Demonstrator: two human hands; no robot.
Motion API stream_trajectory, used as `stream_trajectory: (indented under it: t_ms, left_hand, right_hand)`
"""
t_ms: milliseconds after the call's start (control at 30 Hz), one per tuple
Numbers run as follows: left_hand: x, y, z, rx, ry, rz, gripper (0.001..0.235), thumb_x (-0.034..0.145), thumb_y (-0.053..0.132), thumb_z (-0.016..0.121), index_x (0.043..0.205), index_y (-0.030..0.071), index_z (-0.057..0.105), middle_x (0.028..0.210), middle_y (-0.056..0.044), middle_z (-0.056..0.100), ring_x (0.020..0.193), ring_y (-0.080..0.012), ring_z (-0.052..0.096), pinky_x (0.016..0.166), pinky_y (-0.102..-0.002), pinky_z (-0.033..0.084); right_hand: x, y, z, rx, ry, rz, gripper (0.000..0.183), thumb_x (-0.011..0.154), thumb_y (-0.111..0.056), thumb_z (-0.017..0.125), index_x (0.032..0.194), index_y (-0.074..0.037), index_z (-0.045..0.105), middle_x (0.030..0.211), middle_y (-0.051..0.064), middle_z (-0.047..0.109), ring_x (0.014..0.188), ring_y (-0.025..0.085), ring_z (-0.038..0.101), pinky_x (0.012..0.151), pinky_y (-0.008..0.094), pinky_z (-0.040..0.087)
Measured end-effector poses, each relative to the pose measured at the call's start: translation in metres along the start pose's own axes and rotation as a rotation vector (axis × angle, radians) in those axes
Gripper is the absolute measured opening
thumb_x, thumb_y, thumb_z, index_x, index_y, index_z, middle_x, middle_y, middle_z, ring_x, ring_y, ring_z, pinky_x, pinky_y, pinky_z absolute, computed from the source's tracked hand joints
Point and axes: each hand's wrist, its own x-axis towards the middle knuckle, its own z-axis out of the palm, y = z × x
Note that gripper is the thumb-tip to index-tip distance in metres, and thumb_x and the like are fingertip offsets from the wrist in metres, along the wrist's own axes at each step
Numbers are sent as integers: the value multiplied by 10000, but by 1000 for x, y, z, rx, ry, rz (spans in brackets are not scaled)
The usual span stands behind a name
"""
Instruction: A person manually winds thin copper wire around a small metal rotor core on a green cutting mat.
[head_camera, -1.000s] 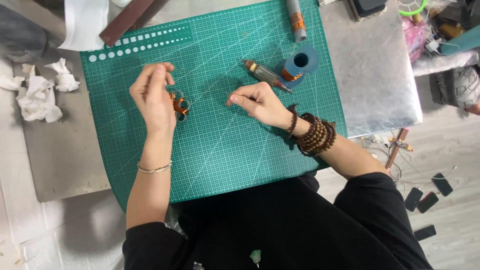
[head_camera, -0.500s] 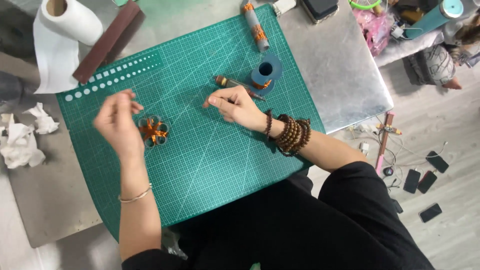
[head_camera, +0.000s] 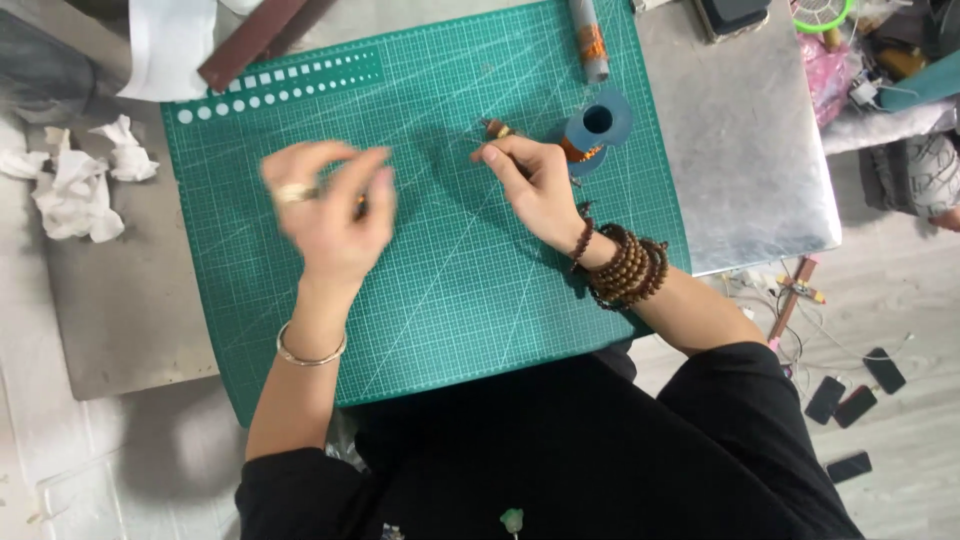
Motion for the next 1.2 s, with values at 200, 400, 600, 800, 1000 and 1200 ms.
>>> stream_trajectory:
  t_ms: [200, 400, 600, 800, 1000, 1200]
  left_hand:
    - [11, 31, 29, 94, -258, 242, 86, 880, 184, 626, 908, 150, 700, 914, 8, 567, 842, -190, 504, 749, -352, 420]
    - [14, 35, 34, 41, -262, 211, 125, 877, 115, 625, 759, 93, 662, 793, -6, 557, 740, -187, 506, 768, -373, 421]
    - [11, 0, 14, 114, -342, 139, 31, 845, 95, 672, 825, 112, 656, 819, 24, 548, 823, -172, 518, 790, -387, 355]
    - [9, -53, -25, 258, -242, 0, 56, 792, 27, 713, 780, 78, 694, 867, -30, 677, 820, -177, 590, 820, -352, 292]
    - [2, -69, -36, 376, -173, -35, 86, 785, -20, 692, 841, 45, 684, 866, -45, 625, 779, -214, 557, 789, -351, 311]
    - [4, -65, -44, 161, -146, -291, 109, 876, -104, 576, 851, 1, 560, 810, -109, 585, 685, -217, 538, 641, -318, 469]
  right_hand:
    - [-4, -5, 4, -95, -156, -158, 175, 946, -41, 541, 867, -24, 697, 461, -34, 402, 479, 23, 379, 434, 178, 314]
    - [-6, -3, 2, -77, -197, -182, 194, 947, -39, 529, 842, -8, 690, 452, -43, 394, 443, 9, 356, 427, 158, 298]
    - [-10, -5, 1, -83, -215, -122, 218, 955, -17, 498, 860, 16, 691, 439, -3, 379, 454, 39, 390, 429, 177, 310]
    - [-12, -2, -1, -168, -276, -79, 289, 971, -259, 510, 880, -57, 697, 514, -49, 478, 424, 35, 315, 411, 194, 258]
    - [-12, -3, -1, -172, -287, -42, 292, 969, -265, 507, 871, -64, 694, 517, -39, 483, 429, 42, 321, 430, 200, 281]
    - [-2, -5, -5, 3, -174, -2, 331, 963, -283, 506, 897, -3, 671, 462, -59, 352, 380, 40, 297, 341, 182, 277]
